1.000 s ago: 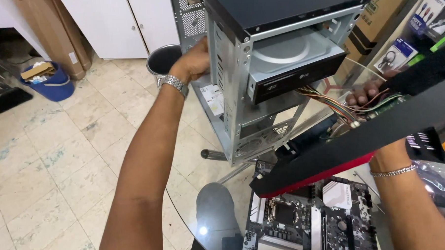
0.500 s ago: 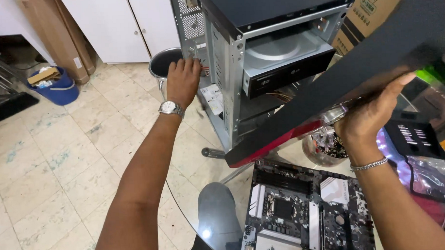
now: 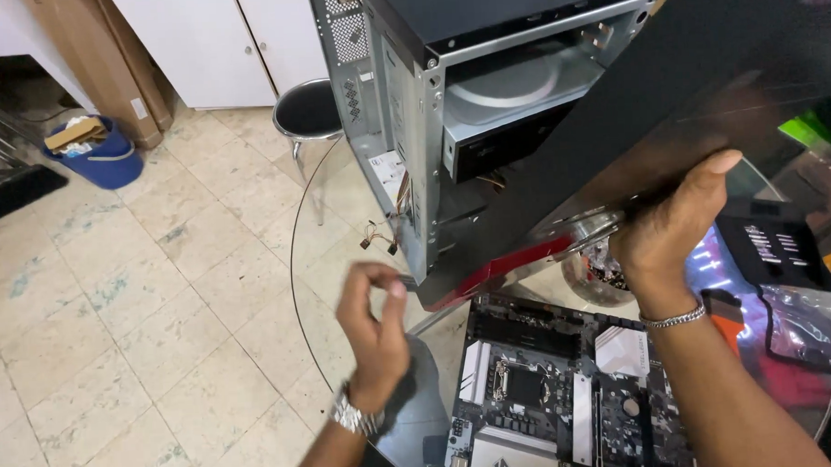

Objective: The person removes the motherboard from a computer case and places it on a glass table. They then use an orange brush to clean dust from the inside of the case and the front panel, which includes a small fan and circuit board.

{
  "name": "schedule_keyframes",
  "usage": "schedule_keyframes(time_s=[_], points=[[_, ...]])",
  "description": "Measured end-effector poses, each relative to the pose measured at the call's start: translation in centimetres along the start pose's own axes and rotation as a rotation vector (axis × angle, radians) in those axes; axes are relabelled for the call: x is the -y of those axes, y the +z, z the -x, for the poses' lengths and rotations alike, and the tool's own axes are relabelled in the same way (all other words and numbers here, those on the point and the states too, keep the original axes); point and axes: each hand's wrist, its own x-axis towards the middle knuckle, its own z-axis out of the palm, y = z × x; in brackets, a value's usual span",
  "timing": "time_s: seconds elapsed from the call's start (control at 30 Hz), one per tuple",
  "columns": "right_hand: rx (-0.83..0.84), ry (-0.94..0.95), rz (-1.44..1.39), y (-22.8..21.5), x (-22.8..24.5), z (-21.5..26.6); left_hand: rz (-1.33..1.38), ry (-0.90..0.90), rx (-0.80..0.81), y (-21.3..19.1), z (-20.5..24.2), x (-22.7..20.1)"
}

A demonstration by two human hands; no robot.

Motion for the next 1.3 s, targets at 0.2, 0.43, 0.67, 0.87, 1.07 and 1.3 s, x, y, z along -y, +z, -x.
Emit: schedule_keyframes(time_s=[0.2,0.43,0.67,0.87,1.07,1.3], points=[[0.12,-0.144,0.156,-0.5,0.4,0.5,-0.171,-0.472,0.459,0.1,9.3,-2.7],[0.134,-0.097,-0.04,-0.4,-0.5,-0.2,-0.027,-0.412,0.633,1.5,12.6,-3.8],[0.103,-0.041,0.079,-1.3,-1.6,1.2,-0.047,-0.448,0.493,3.5,15.7,-6.9],[0.08,0.042,0.219,-2.0,-3.1,2.2,-0.066,-0.455,0.421,3.8,16.6,-7.4],[0.144,-0.045,0.276,-1.4,-3.1,2.6,-0.082,-0.489,0.311,2.3,12.1,-8.1],[0.17,-0.078,0.131,2.4,1.4,2.9,-0.044,0.047,0.004,1.5,0.1,-6.2]])
